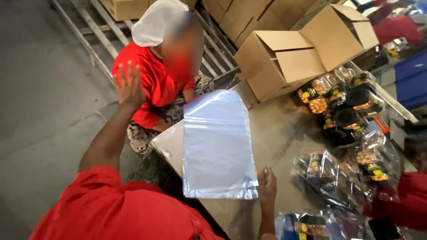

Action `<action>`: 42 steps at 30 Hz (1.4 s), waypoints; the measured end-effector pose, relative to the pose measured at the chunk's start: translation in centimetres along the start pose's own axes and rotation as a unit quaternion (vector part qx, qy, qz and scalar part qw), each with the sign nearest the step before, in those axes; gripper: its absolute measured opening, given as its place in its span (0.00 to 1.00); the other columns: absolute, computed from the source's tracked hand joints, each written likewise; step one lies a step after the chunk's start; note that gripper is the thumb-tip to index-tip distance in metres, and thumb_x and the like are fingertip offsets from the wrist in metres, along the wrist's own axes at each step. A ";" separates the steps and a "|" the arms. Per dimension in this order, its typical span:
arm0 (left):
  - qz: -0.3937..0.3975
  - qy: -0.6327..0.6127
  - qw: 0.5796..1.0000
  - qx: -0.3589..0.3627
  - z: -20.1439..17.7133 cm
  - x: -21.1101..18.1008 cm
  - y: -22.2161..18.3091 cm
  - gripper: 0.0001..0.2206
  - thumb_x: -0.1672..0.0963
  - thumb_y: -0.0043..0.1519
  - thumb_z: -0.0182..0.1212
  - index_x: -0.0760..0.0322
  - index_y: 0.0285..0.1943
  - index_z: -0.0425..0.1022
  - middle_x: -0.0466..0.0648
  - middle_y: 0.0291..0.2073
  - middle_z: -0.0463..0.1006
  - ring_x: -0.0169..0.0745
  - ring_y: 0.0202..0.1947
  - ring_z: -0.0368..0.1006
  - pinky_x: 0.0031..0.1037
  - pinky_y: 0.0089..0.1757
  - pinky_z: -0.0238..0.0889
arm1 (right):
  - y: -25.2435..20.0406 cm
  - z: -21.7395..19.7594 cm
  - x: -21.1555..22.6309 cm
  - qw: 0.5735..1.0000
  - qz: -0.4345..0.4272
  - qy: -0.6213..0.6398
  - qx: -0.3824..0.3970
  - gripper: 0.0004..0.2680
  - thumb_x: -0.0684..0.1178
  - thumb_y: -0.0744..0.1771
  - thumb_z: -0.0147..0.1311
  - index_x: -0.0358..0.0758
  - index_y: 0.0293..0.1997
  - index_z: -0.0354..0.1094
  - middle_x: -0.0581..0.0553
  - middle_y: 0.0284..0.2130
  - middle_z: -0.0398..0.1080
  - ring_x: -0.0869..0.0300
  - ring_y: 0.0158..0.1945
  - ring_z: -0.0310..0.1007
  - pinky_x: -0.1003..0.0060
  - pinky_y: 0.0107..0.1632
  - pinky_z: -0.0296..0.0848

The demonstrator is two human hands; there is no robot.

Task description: The person places black-capped jars containing snack items into large plastic bags alongside other workers at a metal table, handling the jars one at a time and sliding them into the bags.

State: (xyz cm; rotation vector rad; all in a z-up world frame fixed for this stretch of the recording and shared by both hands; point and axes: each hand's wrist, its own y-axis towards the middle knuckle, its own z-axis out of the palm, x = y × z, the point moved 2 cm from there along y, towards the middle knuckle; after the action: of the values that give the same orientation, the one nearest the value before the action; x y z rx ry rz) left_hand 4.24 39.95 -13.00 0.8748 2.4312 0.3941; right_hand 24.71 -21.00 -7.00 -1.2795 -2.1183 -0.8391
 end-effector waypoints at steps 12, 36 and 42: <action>0.018 -0.001 1.000 0.011 6.4 -0.3 -1.9 0.36 0.57 0.63 0.58 0.61 0.84 0.56 0.59 0.84 0.40 0.63 0.82 0.36 0.57 0.69 0.47 | -8.9 -0.6 3.8 0.989 -0.073 -0.082 -0.100 0.17 0.50 0.67 0.58 0.32 0.60 0.68 0.34 0.53 0.71 0.45 0.57 0.71 0.55 0.60 0.69; -0.107 -0.017 0.908 0.405 9.9 3.6 1.5 0.26 0.57 0.58 0.60 0.64 0.69 0.71 0.60 0.66 0.73 0.58 0.66 0.70 0.59 0.59 0.61 | -8.9 0.0 4.7 0.988 -0.030 -0.095 -0.120 0.15 0.51 0.69 0.54 0.31 0.59 0.68 0.34 0.51 0.72 0.45 0.53 0.73 0.55 0.57 0.70; -0.066 0.009 0.909 0.411 9.3 4.6 -8.3 0.14 0.56 0.55 0.64 0.62 0.48 0.85 0.59 0.47 0.85 0.56 0.50 0.82 0.44 0.47 0.75 | -8.6 0.0 3.6 0.983 -0.082 -0.122 -0.115 0.15 0.51 0.69 0.53 0.30 0.58 0.69 0.32 0.52 0.72 0.44 0.56 0.71 0.54 0.60 0.68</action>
State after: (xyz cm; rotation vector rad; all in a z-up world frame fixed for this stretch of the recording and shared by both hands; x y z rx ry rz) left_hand 2.34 37.61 -25.95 1.0030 2.6515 -0.7382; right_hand 15.49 -22.05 -6.52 -1.3992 -2.4011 -1.0698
